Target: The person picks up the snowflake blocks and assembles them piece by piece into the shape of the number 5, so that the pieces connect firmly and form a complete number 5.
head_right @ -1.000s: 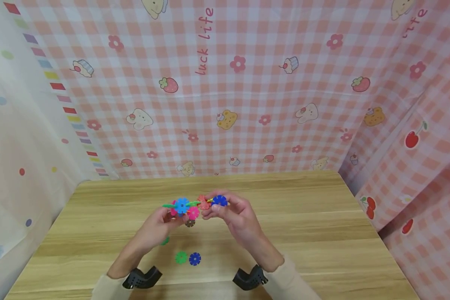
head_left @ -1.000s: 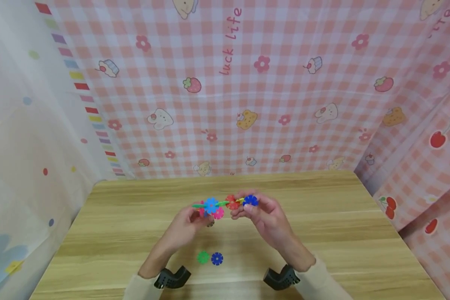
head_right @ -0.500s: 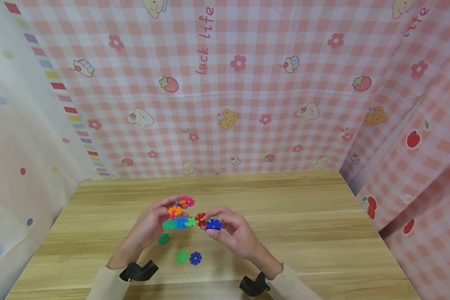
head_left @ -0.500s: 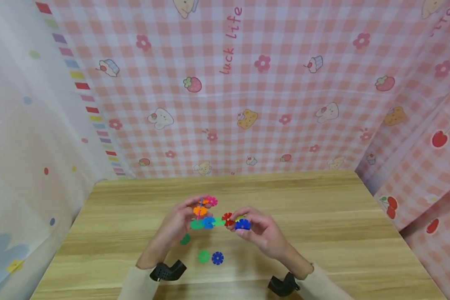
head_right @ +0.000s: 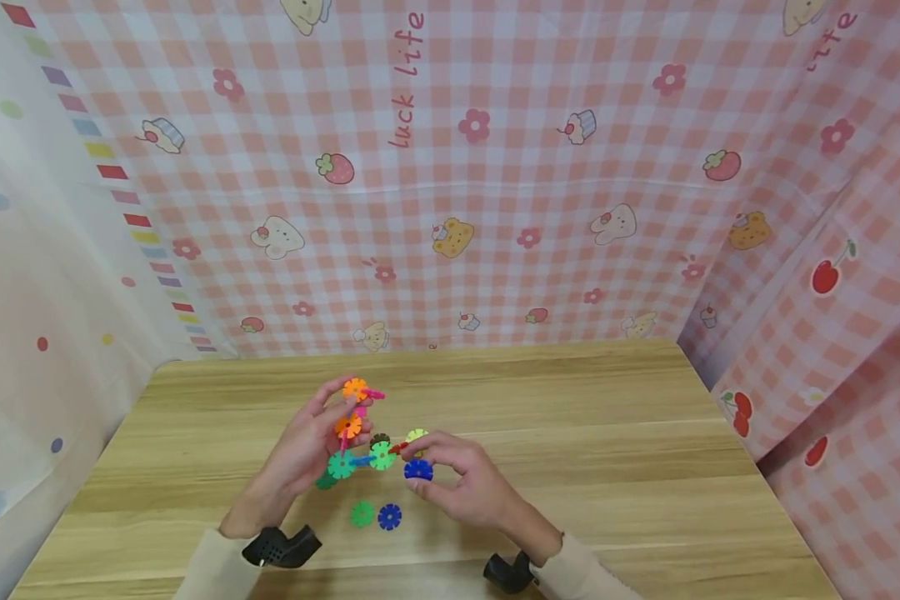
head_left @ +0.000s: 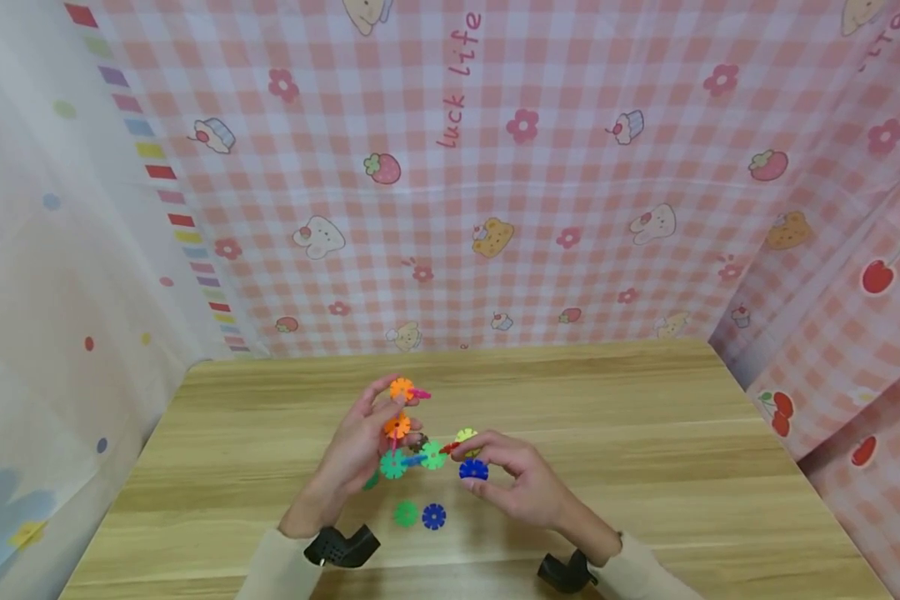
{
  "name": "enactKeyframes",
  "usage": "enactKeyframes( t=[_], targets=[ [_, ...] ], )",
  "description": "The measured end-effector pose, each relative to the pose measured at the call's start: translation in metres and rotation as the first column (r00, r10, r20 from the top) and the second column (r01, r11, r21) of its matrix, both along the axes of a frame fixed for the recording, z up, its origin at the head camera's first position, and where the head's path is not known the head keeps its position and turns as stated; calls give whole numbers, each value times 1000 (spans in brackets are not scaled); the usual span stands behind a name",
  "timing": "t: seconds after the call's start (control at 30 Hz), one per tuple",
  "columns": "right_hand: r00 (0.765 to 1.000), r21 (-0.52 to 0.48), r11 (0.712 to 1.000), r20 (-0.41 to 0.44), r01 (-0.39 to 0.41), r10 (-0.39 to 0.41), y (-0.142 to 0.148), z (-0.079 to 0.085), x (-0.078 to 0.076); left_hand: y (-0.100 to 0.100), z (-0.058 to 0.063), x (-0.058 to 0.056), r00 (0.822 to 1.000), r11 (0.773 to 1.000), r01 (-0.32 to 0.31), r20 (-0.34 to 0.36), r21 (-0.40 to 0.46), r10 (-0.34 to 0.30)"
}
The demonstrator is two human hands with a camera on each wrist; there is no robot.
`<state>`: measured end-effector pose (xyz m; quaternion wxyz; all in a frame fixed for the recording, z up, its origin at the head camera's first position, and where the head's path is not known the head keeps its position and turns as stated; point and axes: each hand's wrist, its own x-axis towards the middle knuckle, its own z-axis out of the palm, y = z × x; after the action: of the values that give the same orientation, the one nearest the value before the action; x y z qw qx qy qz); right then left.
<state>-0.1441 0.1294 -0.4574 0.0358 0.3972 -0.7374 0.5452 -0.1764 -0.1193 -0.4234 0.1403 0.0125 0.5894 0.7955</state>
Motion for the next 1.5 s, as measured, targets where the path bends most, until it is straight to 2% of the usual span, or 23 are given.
enactKeyframes(
  t=[0.1,0.23,0.37,0.67,0.83,0.9,0.97,1.07,1.13,1.23,1.33,1.43,1.5],
  targets=[
    [999,9,1000,-46,2,-2,-1,-2,1,3,3,2,1000,999,-25,2,22,25],
    [998,-7,1000,-59,-22,21,-1,-2,2,6,6,4,999,998,-46,-22,40,47],
    [998,-41,997,-12,-62,61,1,-1,4,8,11,8,997,998,-55,-59,30,56],
    [986,-134,981,67,-143,153,9,-1,5,6,23,16,986,1000,-27,-163,-6,25],
    [983,-114,981,69,-160,168,11,1,5,4,26,18,981,999,-15,-192,-51,5],
    [989,-96,986,51,-134,139,14,3,5,3,28,18,980,998,2,-200,-67,-16],
    [993,-119,987,30,-106,110,17,6,6,2,29,17,977,995,30,-207,-93,-48],
    [996,-219,972,6,-87,90,20,12,5,0,30,16,971,981,96,-200,-166,-129],
    [995,-283,955,19,-87,96,20,15,4,-1,31,16,963,963,153,-186,-222,-196],
    [988,-341,936,88,-89,126,16,20,2,-1,31,16,942,930,246,-159,-274,-296],
    [971,-346,934,179,-87,157,7,24,2,1,31,15,916,901,317,-149,-298,-372],
    [945,-307,948,278,-84,174,-1,28,1,2,32,16,900,884,350,-151,-310,-409],
    [925,-266,962,346,-66,159,-5,30,1,2,32,16,895,876,360,-147,-319,-421]
  ],
)
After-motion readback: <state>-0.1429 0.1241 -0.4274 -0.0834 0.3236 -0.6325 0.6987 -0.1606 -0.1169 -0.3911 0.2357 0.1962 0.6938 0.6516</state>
